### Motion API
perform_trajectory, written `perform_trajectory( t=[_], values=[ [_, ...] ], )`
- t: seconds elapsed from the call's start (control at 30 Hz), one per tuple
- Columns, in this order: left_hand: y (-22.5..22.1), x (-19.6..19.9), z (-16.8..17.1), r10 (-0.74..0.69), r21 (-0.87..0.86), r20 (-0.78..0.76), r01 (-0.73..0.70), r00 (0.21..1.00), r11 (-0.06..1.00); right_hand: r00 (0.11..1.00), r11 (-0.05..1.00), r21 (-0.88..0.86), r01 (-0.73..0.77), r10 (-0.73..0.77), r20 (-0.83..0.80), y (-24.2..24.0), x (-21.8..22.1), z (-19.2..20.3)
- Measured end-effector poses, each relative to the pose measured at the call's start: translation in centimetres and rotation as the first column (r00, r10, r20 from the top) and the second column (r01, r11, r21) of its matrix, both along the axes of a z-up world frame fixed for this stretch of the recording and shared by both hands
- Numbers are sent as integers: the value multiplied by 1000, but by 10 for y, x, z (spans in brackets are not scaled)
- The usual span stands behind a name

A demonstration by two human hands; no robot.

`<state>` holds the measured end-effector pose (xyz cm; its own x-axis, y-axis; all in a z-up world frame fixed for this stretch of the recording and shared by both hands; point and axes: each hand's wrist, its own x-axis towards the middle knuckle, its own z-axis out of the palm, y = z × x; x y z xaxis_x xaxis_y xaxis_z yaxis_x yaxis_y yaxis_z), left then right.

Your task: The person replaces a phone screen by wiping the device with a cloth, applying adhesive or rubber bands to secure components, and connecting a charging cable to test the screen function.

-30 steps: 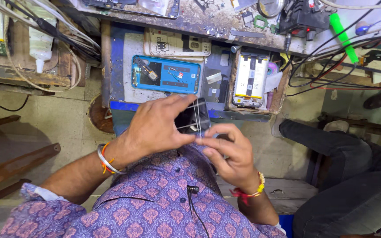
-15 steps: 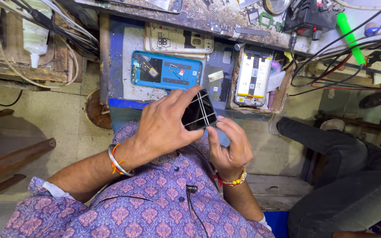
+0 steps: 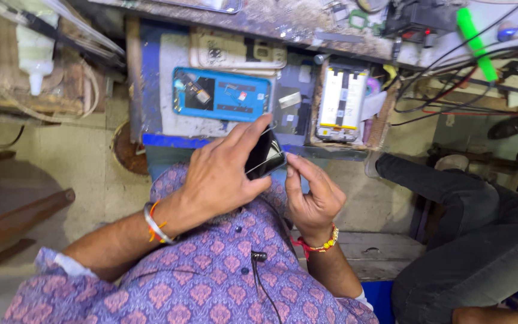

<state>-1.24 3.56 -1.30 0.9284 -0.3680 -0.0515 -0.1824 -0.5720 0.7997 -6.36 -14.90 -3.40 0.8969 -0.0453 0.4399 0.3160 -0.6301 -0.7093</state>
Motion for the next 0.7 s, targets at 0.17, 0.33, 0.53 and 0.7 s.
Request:
perform_trajectory(
  t=[0.17, 0.33, 0.53, 0.7],
  values=[
    [6, 3, -12, -111, -245, -151, 72, 982, 967, 983, 930, 318, 185, -169, -77, -40, 6, 2],
    [10, -1, -24, -188, -325, -157, 130, 970, 937, 933, 941, -40, 336, -338, -126, -107, 26, 13],
    [-2, -4, -25, -176, -258, -172, 128, 969, 958, 880, 918, -349, 190, -317, -355, -110, 38, 23],
    [-9, -4, -18, -194, -243, -206, 142, 959, 960, 907, 857, -515, 23, -234, -350, -114, 64, 29]
  ],
)
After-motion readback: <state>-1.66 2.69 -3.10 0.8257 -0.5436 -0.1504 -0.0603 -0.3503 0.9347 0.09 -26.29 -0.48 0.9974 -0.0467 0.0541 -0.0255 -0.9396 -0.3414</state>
